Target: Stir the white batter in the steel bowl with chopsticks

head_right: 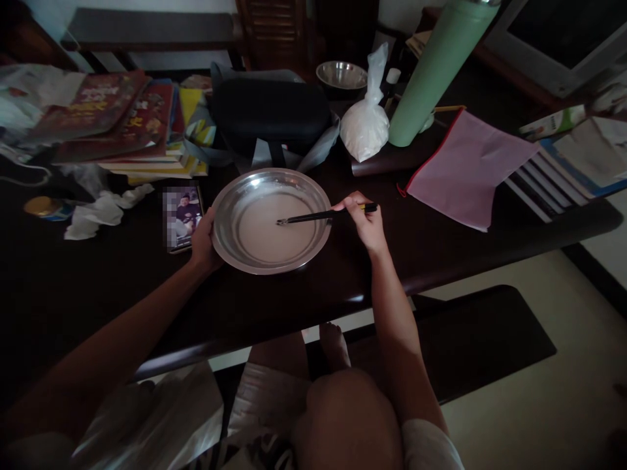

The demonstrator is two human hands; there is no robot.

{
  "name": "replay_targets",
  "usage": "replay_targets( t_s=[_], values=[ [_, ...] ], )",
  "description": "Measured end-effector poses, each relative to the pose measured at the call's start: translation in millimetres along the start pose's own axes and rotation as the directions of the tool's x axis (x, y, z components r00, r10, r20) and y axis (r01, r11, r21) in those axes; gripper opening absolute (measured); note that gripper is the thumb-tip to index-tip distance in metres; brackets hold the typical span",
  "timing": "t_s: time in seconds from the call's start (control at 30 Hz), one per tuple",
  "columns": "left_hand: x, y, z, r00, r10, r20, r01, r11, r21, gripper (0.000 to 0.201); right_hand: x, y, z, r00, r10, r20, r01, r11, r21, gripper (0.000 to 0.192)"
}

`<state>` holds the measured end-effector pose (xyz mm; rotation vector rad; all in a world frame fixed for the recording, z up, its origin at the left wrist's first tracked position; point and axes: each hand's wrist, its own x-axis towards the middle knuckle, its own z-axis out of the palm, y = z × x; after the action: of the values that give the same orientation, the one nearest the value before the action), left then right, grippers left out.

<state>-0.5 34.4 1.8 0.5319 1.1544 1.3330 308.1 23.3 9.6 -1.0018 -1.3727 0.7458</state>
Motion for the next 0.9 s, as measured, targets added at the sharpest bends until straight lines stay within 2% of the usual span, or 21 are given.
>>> replay_targets(
  t_s=[0.07,0.2,0.33,0.4,0.53,0.63,0.73,0.9],
  values=[
    [-2,2,1.6,1.000,-0.021,-0.018,0.021,1.000,-0.016,0.027,0,-1,0,1.000,0.007,0.004,-0.007,1.000,0.018,0.034],
    [-5,5,5.2,0.996,-0.073,-0.054,0.071,0.997,-0.037,0.025,0,-1,1,0.991,0.030,0.129,-0.028,1.000,-0.014,0.034],
    [-5,6,6.5,0.994,-0.076,-0.083,0.074,0.997,-0.033,0.022,0,2,-1,0.999,0.027,0.020,-0.026,0.999,-0.028,0.035],
    [-5,6,7.1,0.995,-0.062,-0.075,0.060,0.998,-0.037,0.021,0,2,-1,0.999,0.038,0.012,-0.038,0.999,-0.005,0.038],
    [-8,10,11.2,0.994,-0.071,-0.087,0.067,0.997,-0.048,0.028,0,-1,0,0.990,0.048,0.129,-0.043,0.998,-0.044,0.038],
    [-11,13,14.8,0.989,-0.097,-0.110,0.091,0.994,-0.056,0.037,1,-1,0,0.998,0.022,0.062,-0.017,0.997,-0.072,0.038],
    [-11,13,14.7,0.988,-0.100,-0.115,0.095,0.994,-0.051,0.034,1,0,-1,1.000,0.021,-0.012,-0.021,0.999,-0.027,0.040],
    [-6,9,9.3,0.994,-0.073,-0.086,0.069,0.997,-0.044,0.018,1,-1,0,0.991,0.028,0.132,-0.023,0.999,-0.038,0.036]
  ],
)
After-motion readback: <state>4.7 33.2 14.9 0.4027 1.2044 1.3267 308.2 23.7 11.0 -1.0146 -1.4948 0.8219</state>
